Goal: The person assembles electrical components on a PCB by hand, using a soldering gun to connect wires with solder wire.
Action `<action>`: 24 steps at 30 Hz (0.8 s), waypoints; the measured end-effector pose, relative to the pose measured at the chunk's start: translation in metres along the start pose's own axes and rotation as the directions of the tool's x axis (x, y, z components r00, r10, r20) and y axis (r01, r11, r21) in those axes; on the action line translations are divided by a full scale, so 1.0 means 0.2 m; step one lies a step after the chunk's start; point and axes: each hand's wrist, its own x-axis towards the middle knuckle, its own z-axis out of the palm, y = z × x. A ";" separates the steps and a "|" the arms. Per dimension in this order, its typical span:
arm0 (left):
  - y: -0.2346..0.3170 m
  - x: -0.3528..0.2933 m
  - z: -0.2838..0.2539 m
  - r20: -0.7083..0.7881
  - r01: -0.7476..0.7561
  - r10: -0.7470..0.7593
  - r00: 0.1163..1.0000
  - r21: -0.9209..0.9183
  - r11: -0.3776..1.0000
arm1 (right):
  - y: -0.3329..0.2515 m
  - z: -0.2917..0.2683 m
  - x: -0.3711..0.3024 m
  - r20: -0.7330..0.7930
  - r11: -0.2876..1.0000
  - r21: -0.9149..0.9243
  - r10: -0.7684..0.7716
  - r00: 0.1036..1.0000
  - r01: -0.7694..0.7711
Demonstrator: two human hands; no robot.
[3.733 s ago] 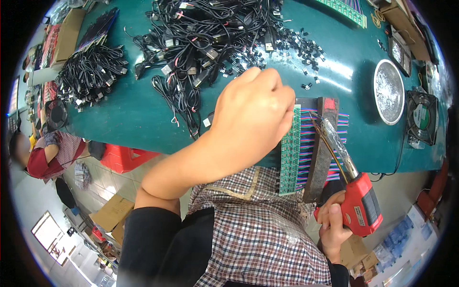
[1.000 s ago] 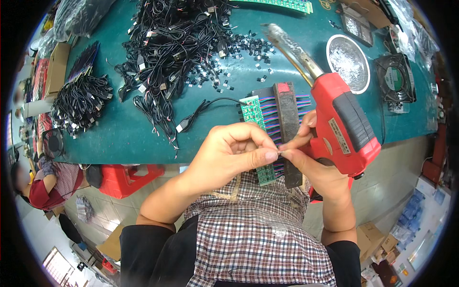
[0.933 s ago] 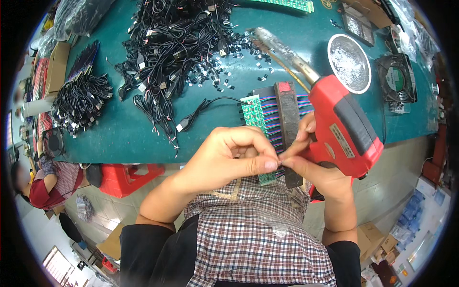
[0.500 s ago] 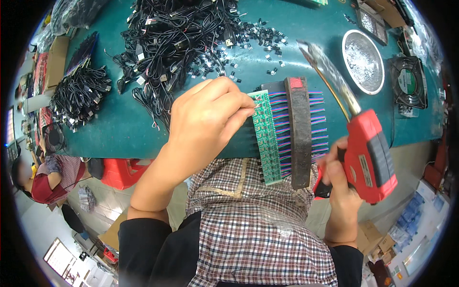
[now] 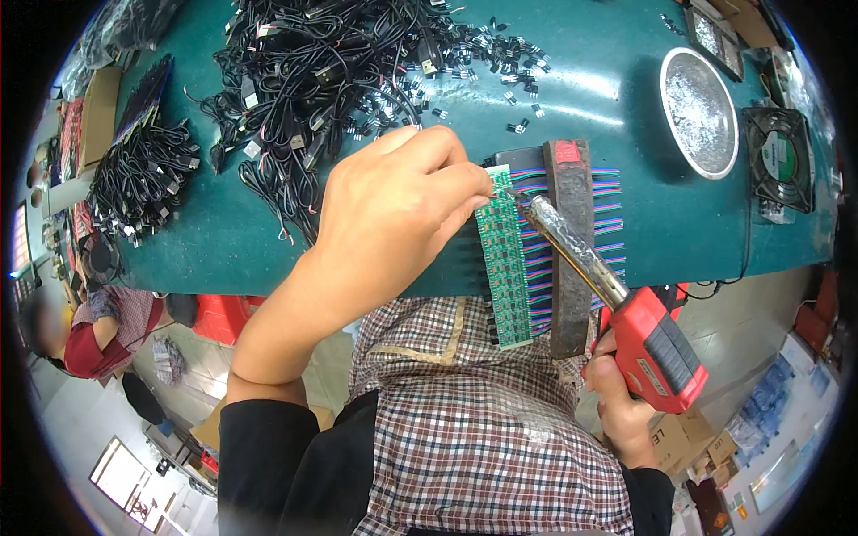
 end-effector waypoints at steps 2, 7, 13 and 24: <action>0.01 0.01 0.00 0.010 0.007 -0.007 1.000 0.015 1.000 | -0.02 0.02 0.00 -0.011 0.998 0.024 0.050 0.999 -0.050; 0.01 0.02 -0.01 0.027 -0.005 0.004 1.000 0.037 0.999 | -0.01 0.03 0.00 -0.023 0.996 0.038 0.088 0.996 -0.087; 0.02 0.02 -0.02 0.046 -0.013 0.011 0.999 0.033 0.999 | 0.00 0.04 -0.01 -0.019 0.990 0.047 0.134 0.991 -0.133; 0.02 0.02 -0.03 0.063 -0.010 0.008 0.998 0.033 0.999 | -0.04 0.02 -0.02 -0.078 0.980 0.132 0.159 0.984 -0.148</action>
